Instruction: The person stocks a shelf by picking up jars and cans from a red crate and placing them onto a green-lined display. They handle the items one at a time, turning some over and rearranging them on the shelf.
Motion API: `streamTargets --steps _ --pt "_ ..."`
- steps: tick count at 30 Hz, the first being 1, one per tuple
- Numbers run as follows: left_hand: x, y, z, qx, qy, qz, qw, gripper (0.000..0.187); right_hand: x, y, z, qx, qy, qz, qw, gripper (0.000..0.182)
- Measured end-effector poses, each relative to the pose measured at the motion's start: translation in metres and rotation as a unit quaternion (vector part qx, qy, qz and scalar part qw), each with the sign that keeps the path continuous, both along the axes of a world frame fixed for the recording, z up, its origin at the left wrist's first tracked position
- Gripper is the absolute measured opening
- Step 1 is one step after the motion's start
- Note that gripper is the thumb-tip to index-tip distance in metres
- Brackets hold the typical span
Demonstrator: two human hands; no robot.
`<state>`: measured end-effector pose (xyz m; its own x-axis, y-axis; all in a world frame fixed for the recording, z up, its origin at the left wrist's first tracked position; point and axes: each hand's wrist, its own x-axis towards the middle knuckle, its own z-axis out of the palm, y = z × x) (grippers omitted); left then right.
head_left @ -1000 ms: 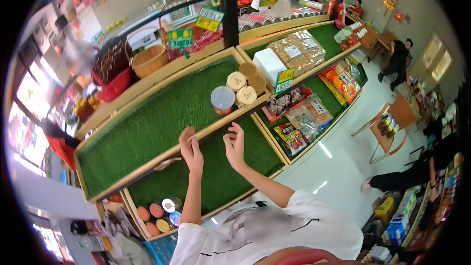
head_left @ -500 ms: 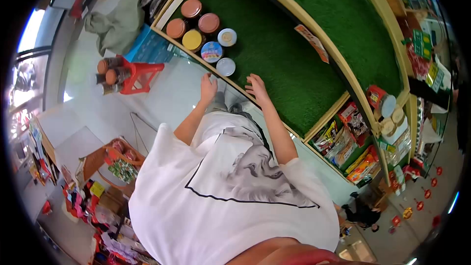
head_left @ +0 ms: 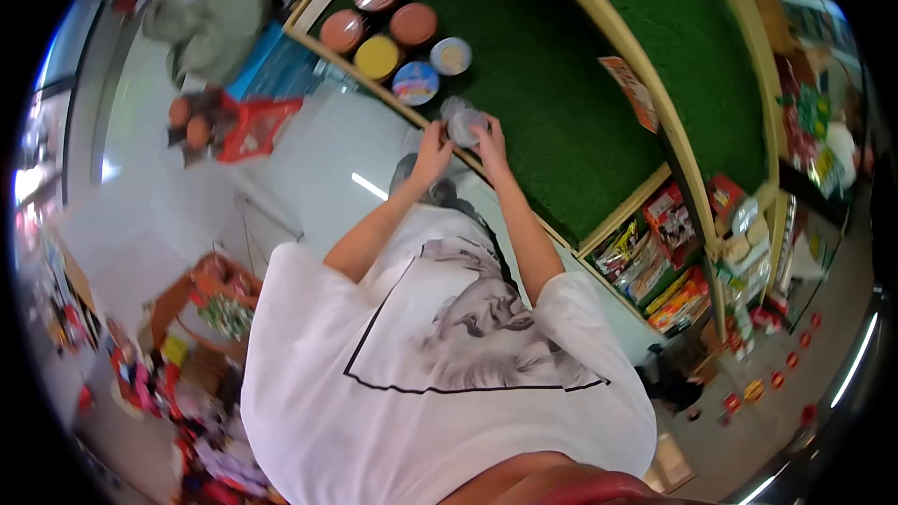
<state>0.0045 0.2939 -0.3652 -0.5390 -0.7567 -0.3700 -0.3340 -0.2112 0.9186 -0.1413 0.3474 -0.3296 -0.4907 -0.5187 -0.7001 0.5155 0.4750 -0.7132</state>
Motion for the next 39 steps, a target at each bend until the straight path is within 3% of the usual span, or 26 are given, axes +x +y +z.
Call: streamTargets --steps 2,3,4,9,15,18,21,22,24,25,26,28,31,34,39 --pt "-0.011 0.032 0.004 -0.001 0.126 0.01 0.992 0.061 -0.012 0.039 -0.002 -0.066 0.126 -0.004 0.99 0.05" --pt "-0.017 0.039 0.03 -0.013 0.125 -0.028 0.992 0.06 -0.015 0.05 0.035 -0.051 0.235 0.014 0.97 0.052" --pt "-0.024 0.041 0.067 -0.025 0.124 -0.072 0.989 0.059 -0.017 0.06 0.067 -0.076 0.259 -0.017 0.963 0.053" --pt "-0.081 0.068 0.186 0.001 0.295 -0.261 0.919 0.073 -0.029 0.119 0.176 -0.19 0.281 -0.204 0.918 0.055" --pt "-0.178 0.093 0.289 -0.136 0.467 -0.304 0.819 0.075 -0.049 0.144 0.293 -0.324 0.379 -0.33 0.802 0.069" --pt "-0.24 0.088 0.326 -0.215 0.461 -0.327 0.796 0.077 -0.089 0.148 0.33 -0.342 0.384 -0.338 0.788 0.067" --pt "-0.289 0.084 0.383 -0.187 0.428 -0.364 0.805 0.065 -0.137 0.156 0.353 -0.318 0.452 -0.324 0.768 0.062" --pt "-0.304 0.083 0.395 -0.192 0.418 -0.379 0.803 0.059 -0.148 0.165 0.371 -0.278 0.461 -0.31 0.784 0.057" --pt "-0.34 0.079 0.407 -0.217 0.401 -0.39 0.8 0.056 -0.185 0.179 0.386 -0.21 0.563 -0.272 0.751 0.053" --pt "-0.361 0.077 0.41 -0.223 0.401 -0.392 0.797 0.056 -0.211 0.185 0.387 -0.214 0.621 -0.254 0.71 0.052" --pt "-0.378 0.08 0.419 -0.223 0.402 -0.392 0.797 0.056 -0.228 0.195 0.4 -0.145 0.653 -0.218 0.711 0.05" --pt "-0.401 0.094 0.44 -0.183 0.381 -0.384 0.821 0.059 -0.27 0.204 0.411 -0.127 0.684 -0.192 0.692 0.046" --pt "-0.448 0.106 0.441 -0.166 0.342 -0.378 0.844 0.058 -0.326 0.224 0.416 -0.051 0.669 -0.144 0.727 0.042" --pt "-0.483 0.117 0.434 -0.186 0.277 -0.387 0.86 0.057 -0.372 0.239 0.407 0.131 0.701 -0.081 0.696 0.042" --pt "-0.52 0.133 0.413 -0.156 0.187 -0.406 0.881 0.054 -0.416 0.271 0.399 0.188 0.663 0.031 0.724 0.045"
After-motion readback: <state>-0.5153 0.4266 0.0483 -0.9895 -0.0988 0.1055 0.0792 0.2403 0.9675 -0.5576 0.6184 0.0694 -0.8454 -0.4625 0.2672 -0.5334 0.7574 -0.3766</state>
